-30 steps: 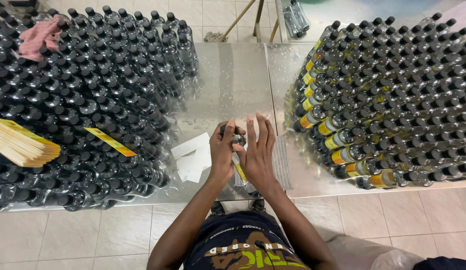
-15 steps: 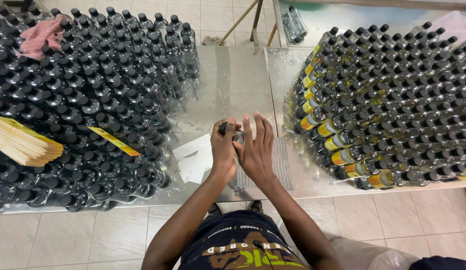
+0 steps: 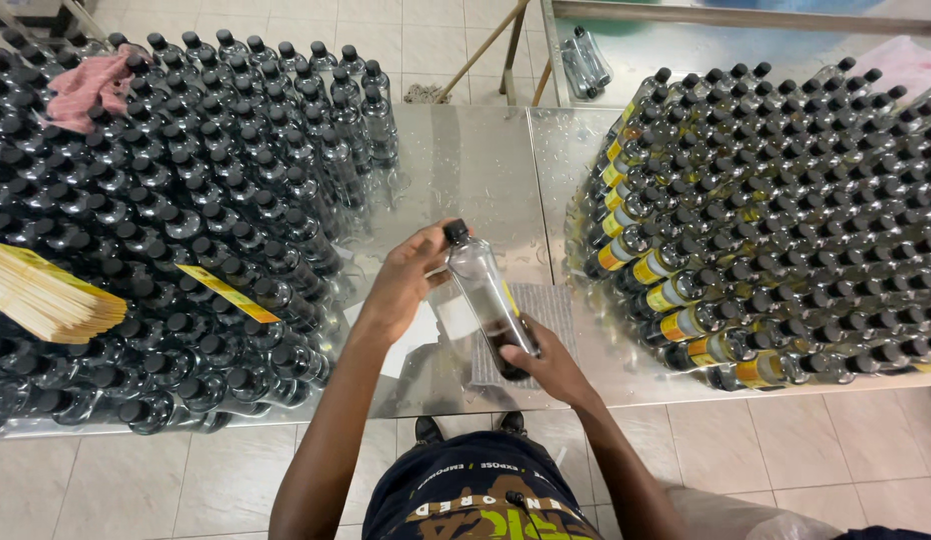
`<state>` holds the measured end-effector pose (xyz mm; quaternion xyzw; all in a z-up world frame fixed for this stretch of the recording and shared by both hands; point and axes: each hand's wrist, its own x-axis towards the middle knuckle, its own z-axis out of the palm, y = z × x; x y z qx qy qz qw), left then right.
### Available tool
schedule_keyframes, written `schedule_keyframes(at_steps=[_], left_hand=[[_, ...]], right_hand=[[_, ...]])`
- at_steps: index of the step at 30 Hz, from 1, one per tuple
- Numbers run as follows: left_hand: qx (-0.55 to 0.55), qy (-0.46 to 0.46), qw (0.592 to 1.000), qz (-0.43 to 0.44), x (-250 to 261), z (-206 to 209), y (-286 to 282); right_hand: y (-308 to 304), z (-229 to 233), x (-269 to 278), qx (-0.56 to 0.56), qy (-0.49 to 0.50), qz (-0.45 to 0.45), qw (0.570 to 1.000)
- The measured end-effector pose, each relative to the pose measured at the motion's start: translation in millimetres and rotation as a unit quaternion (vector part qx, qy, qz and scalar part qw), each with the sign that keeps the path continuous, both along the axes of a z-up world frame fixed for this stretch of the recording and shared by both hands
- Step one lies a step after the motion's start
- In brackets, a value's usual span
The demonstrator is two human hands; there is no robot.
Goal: The person manually applies labels to plastic bottles by aligning a sticker label onto the center of each bottle, pressing it down, and then rotating the bottle to ensure the label is fully adhered.
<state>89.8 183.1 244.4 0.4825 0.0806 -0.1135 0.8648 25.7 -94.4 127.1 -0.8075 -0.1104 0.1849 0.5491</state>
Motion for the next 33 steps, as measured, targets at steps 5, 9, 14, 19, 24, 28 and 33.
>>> schedule_keyframes(at_steps=[5, 9, 14, 19, 24, 28, 33], left_hand=[[-0.057, -0.048, 0.997, 0.021, 20, -79, -25], [0.0, -0.056, 0.995, 0.079, 35, -123, -80], [0.192, -0.088, 0.974, 0.076, 7, -91, -72], [-0.079, 0.074, 0.977, 0.182, 48, -128, -114], [-0.067, 0.109, 0.968, 0.214, 35, -104, -115], [0.06, 0.135, 0.964, 0.219, 29, -95, -132], [0.122, 0.169, 0.953, 0.219, 53, -111, -120]], right_hand=[[21, -1, -22, 0.405, 0.116, 0.077, 0.904], [42, 1, -19, 0.477, 0.157, 0.065, 0.863], [29, -6, -21, 0.148, 0.0, -0.009, 0.989], [37, 81, -25, 0.044, 0.034, 0.012, 0.998], [29, 101, -18, -0.049, 0.002, 0.025, 0.998], [21, 86, -15, -0.144, -0.014, 0.026, 0.989], [20, 84, -12, -0.213, -0.082, 0.054, 0.972]])
